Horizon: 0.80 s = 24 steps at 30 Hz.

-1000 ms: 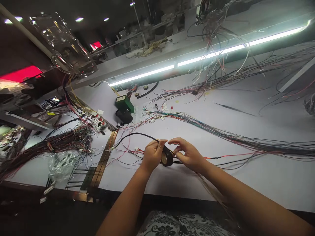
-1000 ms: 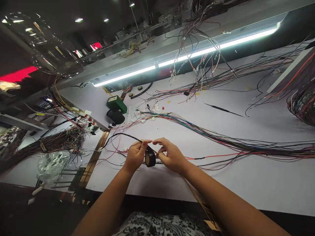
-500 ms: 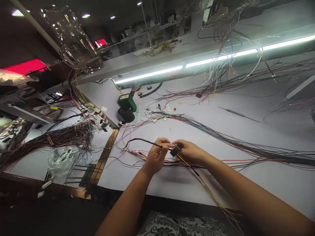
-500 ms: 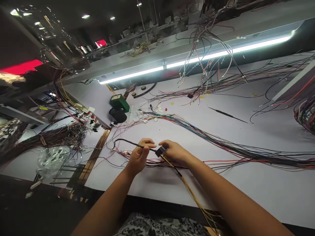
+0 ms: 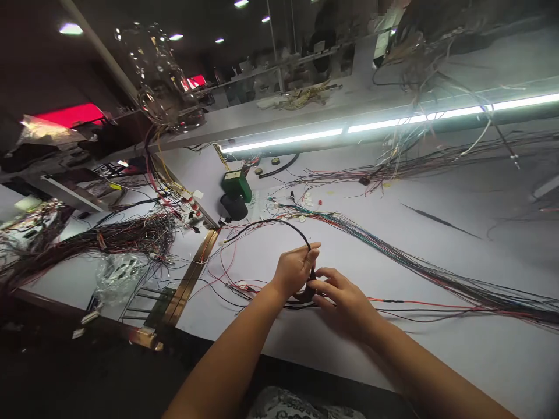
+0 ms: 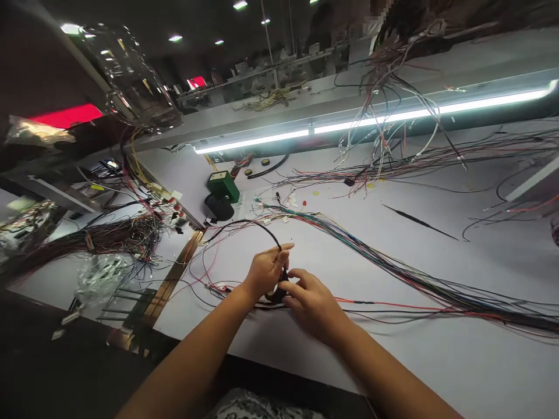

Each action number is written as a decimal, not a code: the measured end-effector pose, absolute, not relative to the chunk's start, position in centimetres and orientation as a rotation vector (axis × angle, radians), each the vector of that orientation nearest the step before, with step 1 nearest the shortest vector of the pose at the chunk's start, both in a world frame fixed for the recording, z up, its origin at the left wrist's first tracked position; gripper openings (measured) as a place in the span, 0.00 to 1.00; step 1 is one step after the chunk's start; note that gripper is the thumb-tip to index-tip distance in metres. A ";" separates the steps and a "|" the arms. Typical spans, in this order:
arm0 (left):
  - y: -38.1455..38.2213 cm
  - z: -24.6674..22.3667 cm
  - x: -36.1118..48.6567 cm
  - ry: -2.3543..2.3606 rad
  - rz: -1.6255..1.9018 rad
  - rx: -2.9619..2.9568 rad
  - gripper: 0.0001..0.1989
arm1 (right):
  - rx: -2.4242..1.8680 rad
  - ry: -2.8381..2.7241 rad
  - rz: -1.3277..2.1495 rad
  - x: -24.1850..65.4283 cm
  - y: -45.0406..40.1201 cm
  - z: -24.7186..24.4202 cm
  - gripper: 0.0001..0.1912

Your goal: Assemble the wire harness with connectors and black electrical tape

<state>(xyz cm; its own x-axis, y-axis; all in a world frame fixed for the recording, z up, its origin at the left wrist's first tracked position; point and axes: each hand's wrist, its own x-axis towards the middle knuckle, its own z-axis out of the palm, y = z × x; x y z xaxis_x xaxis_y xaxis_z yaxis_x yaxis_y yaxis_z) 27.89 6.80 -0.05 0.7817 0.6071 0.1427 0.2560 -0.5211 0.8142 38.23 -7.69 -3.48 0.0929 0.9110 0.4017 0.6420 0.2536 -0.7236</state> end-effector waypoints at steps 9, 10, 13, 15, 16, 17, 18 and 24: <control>7.0 -2.3 27.3 0.814 0.504 1.802 0.27 | -1.414 -1.704 0.553 38.3 -7.5 -5.5 0.28; 6.8 -2.6 27.1 0.840 0.513 1.731 0.27 | -1.432 -1.667 0.541 38.3 -7.5 -5.8 0.26; 6.2 -3.2 26.6 0.921 0.569 1.511 0.31 | -1.581 -1.427 0.584 38.3 -7.1 -6.4 0.20; 5.6 -3.4 26.2 0.951 0.608 1.388 0.32 | -1.677 -1.232 0.641 38.5 -6.7 -6.5 0.18; 5.2 -3.4 26.0 0.943 0.604 1.320 0.32 | -1.697 -1.157 0.663 38.7 -6.5 -6.4 0.17; 4.8 -3.4 25.9 0.922 0.582 1.254 0.30 | -1.689 -1.109 0.680 38.8 -6.4 -6.2 0.17; 4.4 -3.3 25.8 0.894 0.548 1.196 0.28 | -1.659 -1.085 0.697 38.9 -6.3 -6.0 0.17; 3.3 -2.6 25.6 0.797 0.454 1.098 0.20 | -1.544 -1.072 0.730 39.4 -6.1 -4.4 0.13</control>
